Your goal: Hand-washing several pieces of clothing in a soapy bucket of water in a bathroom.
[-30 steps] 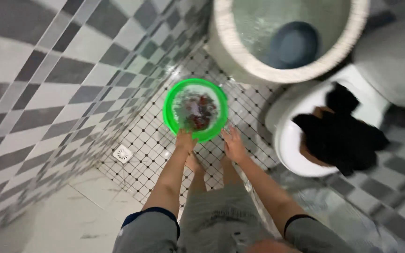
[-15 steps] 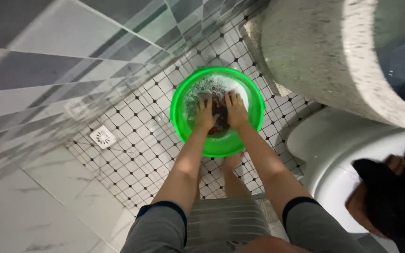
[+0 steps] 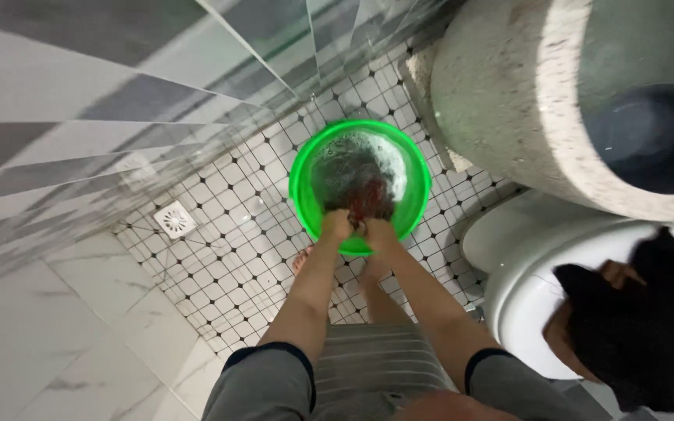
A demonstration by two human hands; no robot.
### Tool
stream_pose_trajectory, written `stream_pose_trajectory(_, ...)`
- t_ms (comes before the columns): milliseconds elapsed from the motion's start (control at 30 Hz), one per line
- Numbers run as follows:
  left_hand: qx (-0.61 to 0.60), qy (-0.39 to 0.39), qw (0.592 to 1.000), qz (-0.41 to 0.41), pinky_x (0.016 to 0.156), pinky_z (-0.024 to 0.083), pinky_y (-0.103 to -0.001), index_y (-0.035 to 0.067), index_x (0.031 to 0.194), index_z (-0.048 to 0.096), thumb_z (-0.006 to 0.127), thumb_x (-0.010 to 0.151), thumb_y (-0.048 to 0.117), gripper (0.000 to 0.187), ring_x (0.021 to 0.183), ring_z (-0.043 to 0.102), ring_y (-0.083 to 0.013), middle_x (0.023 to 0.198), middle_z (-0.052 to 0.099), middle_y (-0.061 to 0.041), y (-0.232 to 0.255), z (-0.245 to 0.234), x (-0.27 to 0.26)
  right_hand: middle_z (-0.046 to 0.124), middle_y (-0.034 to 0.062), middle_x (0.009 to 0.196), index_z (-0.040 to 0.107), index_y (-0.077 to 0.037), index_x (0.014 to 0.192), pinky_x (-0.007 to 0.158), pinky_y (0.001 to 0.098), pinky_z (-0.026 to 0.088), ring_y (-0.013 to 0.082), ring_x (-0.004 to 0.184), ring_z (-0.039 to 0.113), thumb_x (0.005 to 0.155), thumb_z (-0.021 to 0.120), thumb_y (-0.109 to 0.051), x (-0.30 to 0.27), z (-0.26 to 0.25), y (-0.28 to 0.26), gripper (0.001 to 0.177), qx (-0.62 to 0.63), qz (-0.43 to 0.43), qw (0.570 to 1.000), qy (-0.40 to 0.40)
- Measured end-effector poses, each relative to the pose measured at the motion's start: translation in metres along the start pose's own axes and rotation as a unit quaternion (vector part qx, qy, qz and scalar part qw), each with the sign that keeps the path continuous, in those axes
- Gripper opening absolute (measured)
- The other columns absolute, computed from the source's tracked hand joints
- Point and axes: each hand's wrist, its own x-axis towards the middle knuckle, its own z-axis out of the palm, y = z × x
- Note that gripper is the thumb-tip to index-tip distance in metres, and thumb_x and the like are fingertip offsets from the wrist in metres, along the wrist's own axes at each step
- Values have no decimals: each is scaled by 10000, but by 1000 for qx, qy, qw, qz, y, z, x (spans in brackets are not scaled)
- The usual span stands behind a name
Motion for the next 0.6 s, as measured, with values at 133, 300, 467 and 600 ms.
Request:
stream_pose_trajectory(133, -15, 13, 1000, 19, 869, 587, -474, 102, 1176, 739, 717, 796, 169, 386, 1019, 711, -354, 1111, 734, -146, 24, -43, -71, 684, 238, 841, 696, 38, 983, 674, 452, 533, 347, 723, 685, 908, 672, -62, -77, -58, -38, 128, 51, -21, 998, 37)
stream_pose_trajectory(300, -108, 63, 992, 14, 873, 572, -463, 147, 1233, 729, 714, 800, 188, 435, 1012, 703, -351, 1100, 738, -153, 60, -110, -162, 701, 167, 804, 656, 16, 1003, 644, 381, 541, 264, 731, 712, 788, 702, 6, -142, -105, -61, 220, 248, -41, 947, 201)
stream_pose_trajectory(467, -79, 103, 989, 63, 875, 574, -466, 145, 1201, 740, 723, 870, 275, 356, 1006, 714, -354, 1117, 743, -175, 82, -174, -222, 598, 173, 730, 614, 15, 859, 613, 367, 511, 279, 640, 601, 795, 727, -25, -217, -185, -105, 136, 189, -109, 924, 313)
stream_pose_trajectory(600, -43, 191, 968, 155, 828, 566, -495, 162, 1123, 766, 744, 865, 324, 306, 986, 691, -395, 1210, 663, -213, 107, -230, -299, 519, 146, 639, 559, 21, 702, 552, 378, 453, 264, 562, 505, 831, 872, -275, -296, -260, -170, 450, 145, -161, 905, 366)
